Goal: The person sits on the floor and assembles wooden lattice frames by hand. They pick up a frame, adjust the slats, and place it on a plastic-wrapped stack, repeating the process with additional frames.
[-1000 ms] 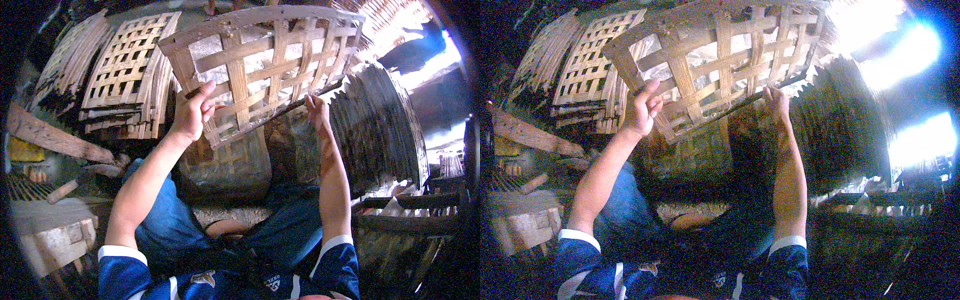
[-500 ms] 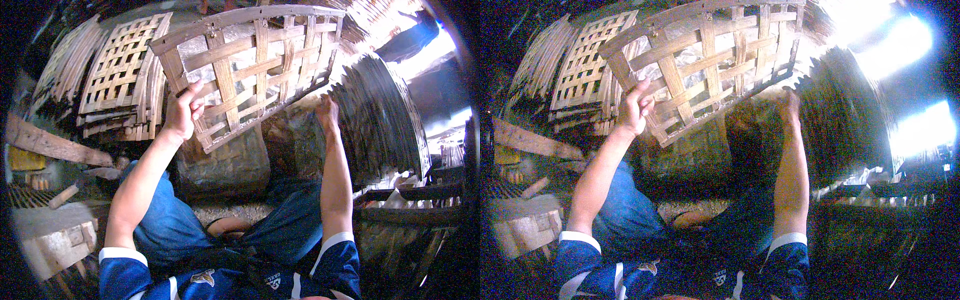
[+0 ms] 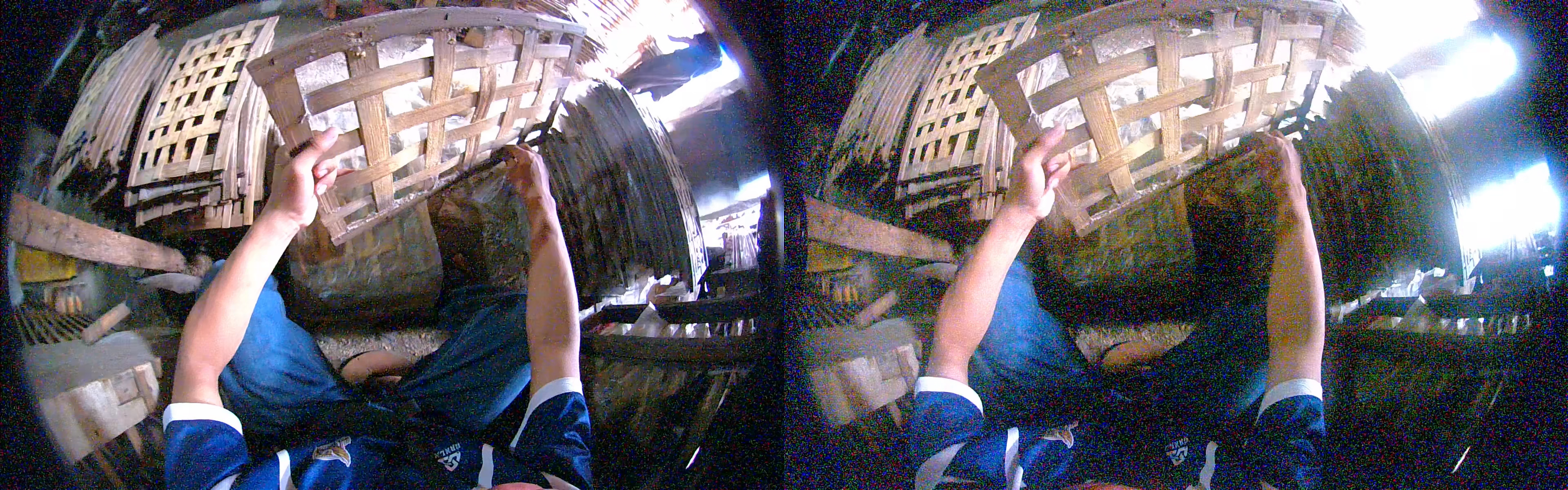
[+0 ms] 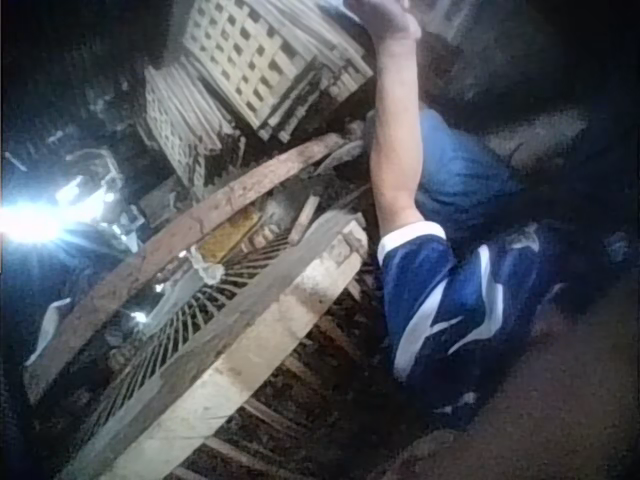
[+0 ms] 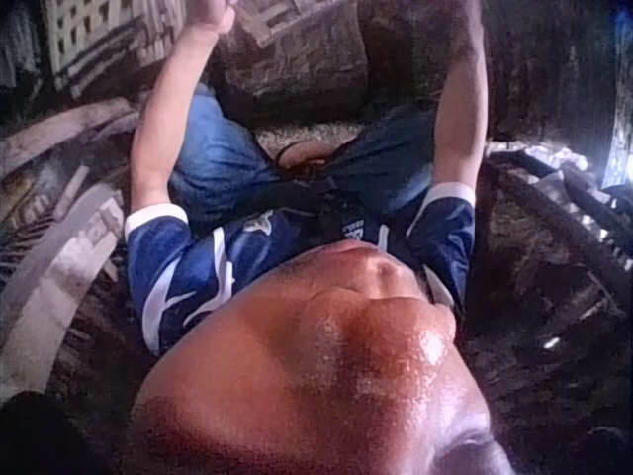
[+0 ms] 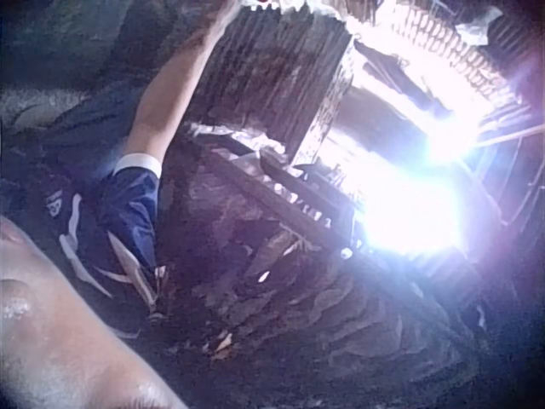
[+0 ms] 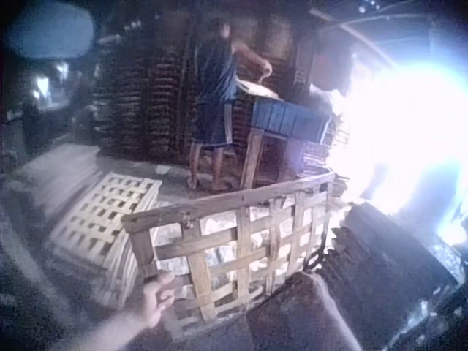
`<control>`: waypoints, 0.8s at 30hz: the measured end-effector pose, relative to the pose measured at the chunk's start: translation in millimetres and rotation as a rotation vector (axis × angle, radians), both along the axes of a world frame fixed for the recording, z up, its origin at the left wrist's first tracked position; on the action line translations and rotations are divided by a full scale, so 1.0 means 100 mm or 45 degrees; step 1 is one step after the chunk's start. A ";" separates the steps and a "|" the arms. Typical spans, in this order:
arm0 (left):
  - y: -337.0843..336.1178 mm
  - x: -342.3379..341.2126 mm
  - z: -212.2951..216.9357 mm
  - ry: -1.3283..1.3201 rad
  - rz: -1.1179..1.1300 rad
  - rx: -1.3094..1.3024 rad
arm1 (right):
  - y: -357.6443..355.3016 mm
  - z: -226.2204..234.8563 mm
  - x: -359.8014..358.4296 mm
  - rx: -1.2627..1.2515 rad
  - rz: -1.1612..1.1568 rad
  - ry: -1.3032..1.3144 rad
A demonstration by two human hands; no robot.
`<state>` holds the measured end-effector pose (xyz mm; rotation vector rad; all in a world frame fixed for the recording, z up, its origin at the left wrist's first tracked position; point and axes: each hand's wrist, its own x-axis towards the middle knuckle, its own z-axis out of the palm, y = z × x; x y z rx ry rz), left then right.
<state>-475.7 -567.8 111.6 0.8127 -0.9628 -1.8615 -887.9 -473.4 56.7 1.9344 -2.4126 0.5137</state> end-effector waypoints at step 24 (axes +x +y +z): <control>0.00 0.00 -0.01 0.095 0.146 0.035 | 0.24 -0.17 -0.31 0.120 -0.353 0.184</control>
